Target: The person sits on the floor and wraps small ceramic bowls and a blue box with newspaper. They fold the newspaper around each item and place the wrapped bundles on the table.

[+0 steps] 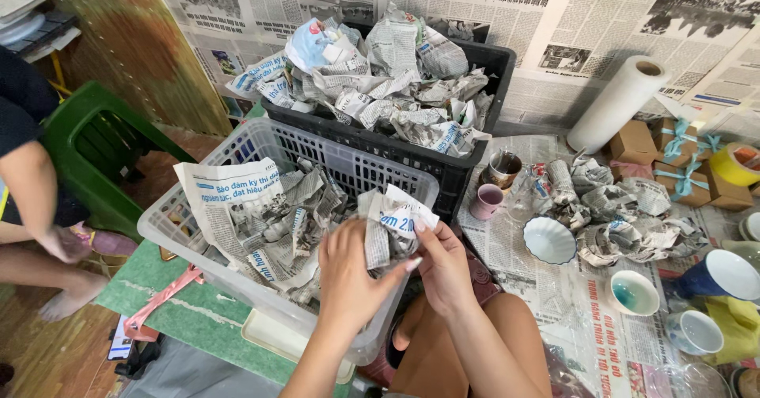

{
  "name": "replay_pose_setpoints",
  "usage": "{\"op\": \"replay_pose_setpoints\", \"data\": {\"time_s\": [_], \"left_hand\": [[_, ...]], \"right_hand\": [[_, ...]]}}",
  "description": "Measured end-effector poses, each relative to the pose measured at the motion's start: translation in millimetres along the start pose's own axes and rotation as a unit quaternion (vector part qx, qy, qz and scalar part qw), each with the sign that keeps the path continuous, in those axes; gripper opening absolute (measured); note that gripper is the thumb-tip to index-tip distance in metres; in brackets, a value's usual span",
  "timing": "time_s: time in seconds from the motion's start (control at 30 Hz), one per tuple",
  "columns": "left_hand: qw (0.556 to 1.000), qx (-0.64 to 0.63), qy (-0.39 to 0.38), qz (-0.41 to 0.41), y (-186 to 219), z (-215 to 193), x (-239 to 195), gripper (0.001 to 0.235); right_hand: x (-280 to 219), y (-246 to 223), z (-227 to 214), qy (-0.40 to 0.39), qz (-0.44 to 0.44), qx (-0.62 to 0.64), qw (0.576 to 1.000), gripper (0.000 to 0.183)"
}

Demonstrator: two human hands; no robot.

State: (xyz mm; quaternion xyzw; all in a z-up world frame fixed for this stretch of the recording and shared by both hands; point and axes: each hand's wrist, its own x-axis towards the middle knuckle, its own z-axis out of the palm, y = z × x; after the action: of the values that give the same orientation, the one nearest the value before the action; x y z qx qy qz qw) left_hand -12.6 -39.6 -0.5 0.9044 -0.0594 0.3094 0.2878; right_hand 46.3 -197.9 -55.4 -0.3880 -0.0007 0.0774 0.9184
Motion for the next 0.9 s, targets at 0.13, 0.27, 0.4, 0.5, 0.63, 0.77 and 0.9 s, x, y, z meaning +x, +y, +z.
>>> {"op": "replay_pose_setpoints", "data": {"time_s": [0.13, 0.27, 0.4, 0.5, 0.63, 0.77, 0.9], "left_hand": [[0.977, -0.162, -0.044, -0.132, -13.5, 12.1, -6.7, 0.032], [0.926, -0.299, -0.049, -0.223, -35.1, 12.8, -14.8, 0.025], [0.893, -0.394, 0.026, -0.215, -41.2, 10.3, -22.2, 0.037], [0.893, -0.364, 0.005, -0.263, -30.8, 17.5, -15.4, 0.025], [0.913, -0.355, -0.02, -0.198, -6.9, 13.5, -21.5, 0.031], [0.907, -0.367, 0.001, -0.207, 16.9, 22.4, -20.1, 0.03], [0.884, -0.438, 0.023, -0.161, 34.3, 36.7, -25.0, 0.029]], "right_hand": [[-5.3, -15.0, -0.5, 0.033, -0.001, -0.011, 0.999, 0.02], [-9.4, -31.4, -15.8, 0.049, -0.061, -0.035, 0.996, 0.017], [-17.7, -40.1, -38.6, 0.057, -0.161, -0.162, 0.972, 0.014], [-24.0, -47.5, -54.6, 0.082, -0.203, -0.243, 0.945, 0.013], [-32.7, -53.5, -72.7, 0.08, -0.277, -0.29, 0.912, 0.013], [-45.4, -54.1, -97.4, 0.096, -0.267, -0.294, 0.913, 0.019], [-61.8, -62.0, -125.9, -0.063, -0.139, -0.344, 0.926, 0.056]]}}
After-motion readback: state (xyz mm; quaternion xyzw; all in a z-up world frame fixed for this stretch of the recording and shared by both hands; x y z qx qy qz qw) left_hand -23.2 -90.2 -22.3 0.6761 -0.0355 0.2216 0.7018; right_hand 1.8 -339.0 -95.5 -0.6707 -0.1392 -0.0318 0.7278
